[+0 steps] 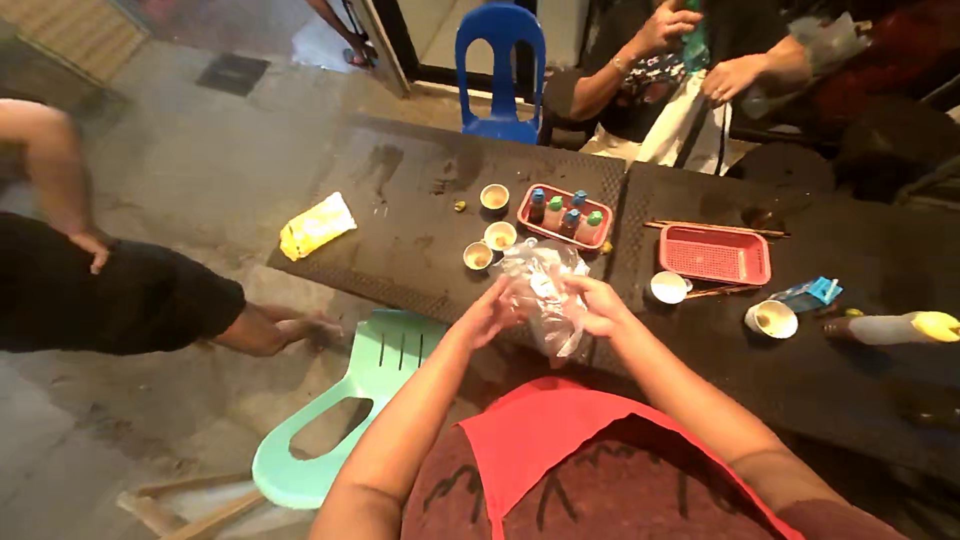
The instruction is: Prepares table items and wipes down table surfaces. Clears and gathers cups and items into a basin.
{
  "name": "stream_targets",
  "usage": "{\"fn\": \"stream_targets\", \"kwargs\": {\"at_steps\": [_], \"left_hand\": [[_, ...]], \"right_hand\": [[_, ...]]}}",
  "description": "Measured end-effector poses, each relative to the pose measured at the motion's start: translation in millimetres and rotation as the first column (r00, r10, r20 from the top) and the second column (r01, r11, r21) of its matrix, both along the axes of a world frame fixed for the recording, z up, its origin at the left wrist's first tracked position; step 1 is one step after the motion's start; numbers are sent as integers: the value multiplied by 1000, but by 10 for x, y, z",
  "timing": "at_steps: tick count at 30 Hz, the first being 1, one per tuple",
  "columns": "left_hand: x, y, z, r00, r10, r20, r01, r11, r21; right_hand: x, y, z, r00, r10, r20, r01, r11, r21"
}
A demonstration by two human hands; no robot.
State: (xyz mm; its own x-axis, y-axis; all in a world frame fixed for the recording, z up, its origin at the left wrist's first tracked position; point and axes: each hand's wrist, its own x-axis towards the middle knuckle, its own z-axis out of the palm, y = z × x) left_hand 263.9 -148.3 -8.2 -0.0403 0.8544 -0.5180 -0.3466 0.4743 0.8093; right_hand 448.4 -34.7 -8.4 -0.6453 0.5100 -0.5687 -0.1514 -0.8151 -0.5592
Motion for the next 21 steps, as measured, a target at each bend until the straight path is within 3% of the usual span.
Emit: {"fn": "stream_targets", "kwargs": {"at_steps": [7, 12, 16, 21], "left_hand": [[-488, -704, 189, 990, 128, -56, -126, 991, 39], [-617, -950, 205, 973, 203, -114, -199, 979, 39], [-589, -940, 124, 940, 302, -161, -305, 952, 3], [-506, -636, -35, 858, 458, -233, -437, 889, 138]], "right_hand": [[-553, -344, 120, 999, 47, 23, -47, 998, 33], [-770, -412, 169, 985, 173, 14, -173, 984, 45], [-840, -301, 185, 949, 301, 91, -314, 922, 228], [-917, -84, 148, 909, 341, 240, -415, 794, 444]]}}
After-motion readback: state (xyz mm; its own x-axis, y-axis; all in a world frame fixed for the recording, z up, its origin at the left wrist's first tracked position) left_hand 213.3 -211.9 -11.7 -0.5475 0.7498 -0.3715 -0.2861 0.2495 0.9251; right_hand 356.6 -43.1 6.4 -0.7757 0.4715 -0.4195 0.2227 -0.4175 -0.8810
